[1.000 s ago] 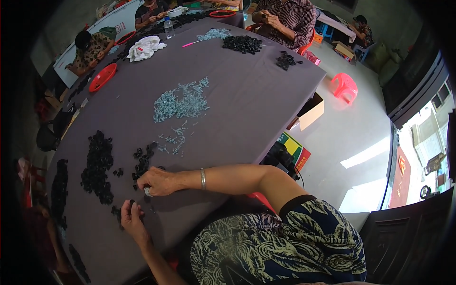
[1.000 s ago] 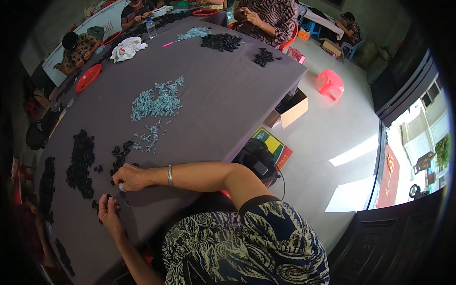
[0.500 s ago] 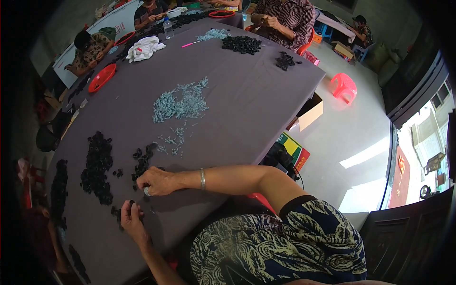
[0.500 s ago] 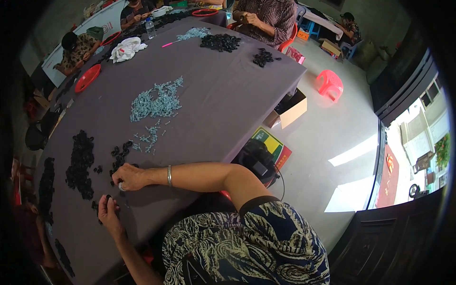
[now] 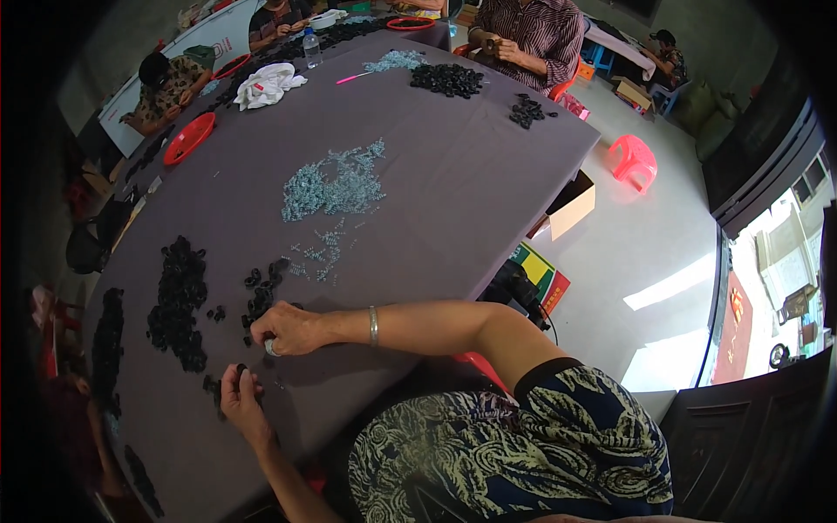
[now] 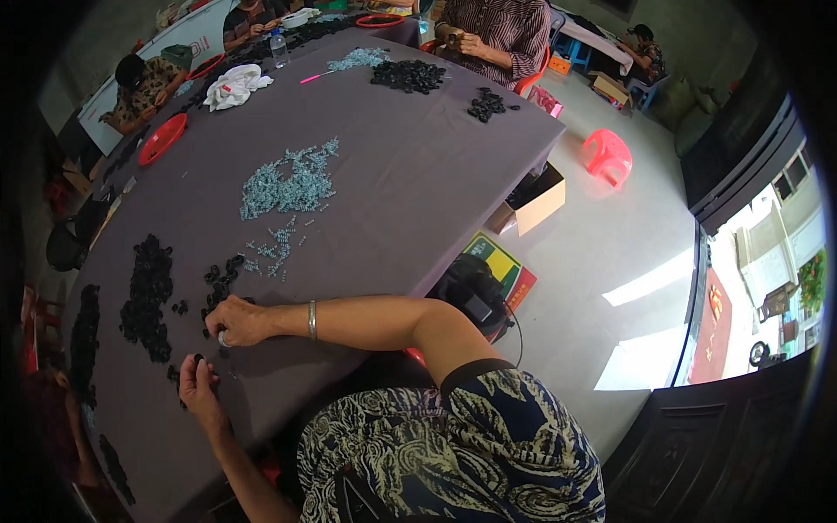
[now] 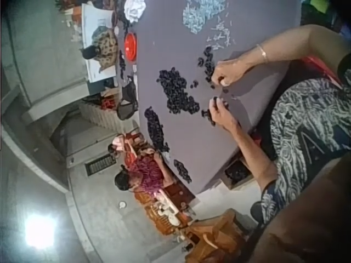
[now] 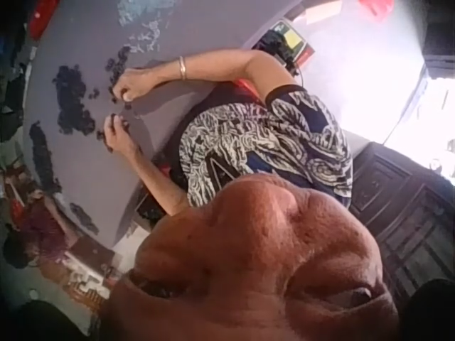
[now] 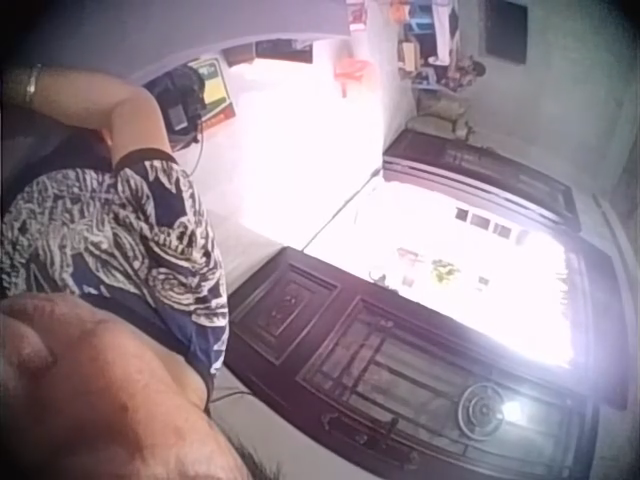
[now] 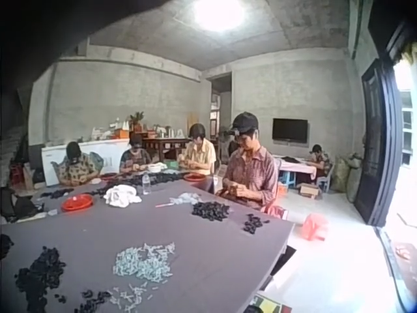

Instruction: Sorting various small black and blue plastic components into groups on a table.

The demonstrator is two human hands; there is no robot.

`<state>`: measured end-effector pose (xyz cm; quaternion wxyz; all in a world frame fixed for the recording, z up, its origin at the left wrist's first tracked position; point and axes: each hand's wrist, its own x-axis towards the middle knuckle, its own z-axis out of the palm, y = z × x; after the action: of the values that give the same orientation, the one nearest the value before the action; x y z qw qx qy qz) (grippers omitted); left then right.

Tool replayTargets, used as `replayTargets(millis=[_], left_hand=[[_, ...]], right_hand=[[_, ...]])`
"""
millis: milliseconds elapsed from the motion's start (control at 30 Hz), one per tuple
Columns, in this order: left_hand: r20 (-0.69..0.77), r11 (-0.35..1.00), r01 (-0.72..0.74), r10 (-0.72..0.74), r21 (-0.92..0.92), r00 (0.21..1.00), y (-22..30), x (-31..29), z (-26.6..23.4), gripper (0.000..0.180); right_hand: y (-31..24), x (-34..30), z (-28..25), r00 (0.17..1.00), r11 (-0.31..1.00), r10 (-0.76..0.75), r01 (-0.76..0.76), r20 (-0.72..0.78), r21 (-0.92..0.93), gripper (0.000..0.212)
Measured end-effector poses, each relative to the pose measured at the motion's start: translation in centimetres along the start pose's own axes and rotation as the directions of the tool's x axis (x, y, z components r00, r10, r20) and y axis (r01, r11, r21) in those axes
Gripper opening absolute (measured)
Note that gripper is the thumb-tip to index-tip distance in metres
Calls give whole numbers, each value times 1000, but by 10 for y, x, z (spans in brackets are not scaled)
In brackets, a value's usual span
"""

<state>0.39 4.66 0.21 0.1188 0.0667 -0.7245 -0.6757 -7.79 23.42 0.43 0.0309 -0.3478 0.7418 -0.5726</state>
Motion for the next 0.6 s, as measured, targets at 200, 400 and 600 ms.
replayTargets(millis=[200,400,600], left_hand=[[2,1000,-3,3,-14,1000,-2,1,-2,16],[-6,1000,-2,2,-4,1000,-2,1,-1,17],[3,1000,-3,3,0,1000,-2,1,-2,17]], right_hand=[[-3,-1,-2,1000,1000,-4,4,20,4,11],[-5,-2,-2,999,999,33,-33,32,16,11],[-2,-1,-2,999,1000,15,-15,40,8,12]])
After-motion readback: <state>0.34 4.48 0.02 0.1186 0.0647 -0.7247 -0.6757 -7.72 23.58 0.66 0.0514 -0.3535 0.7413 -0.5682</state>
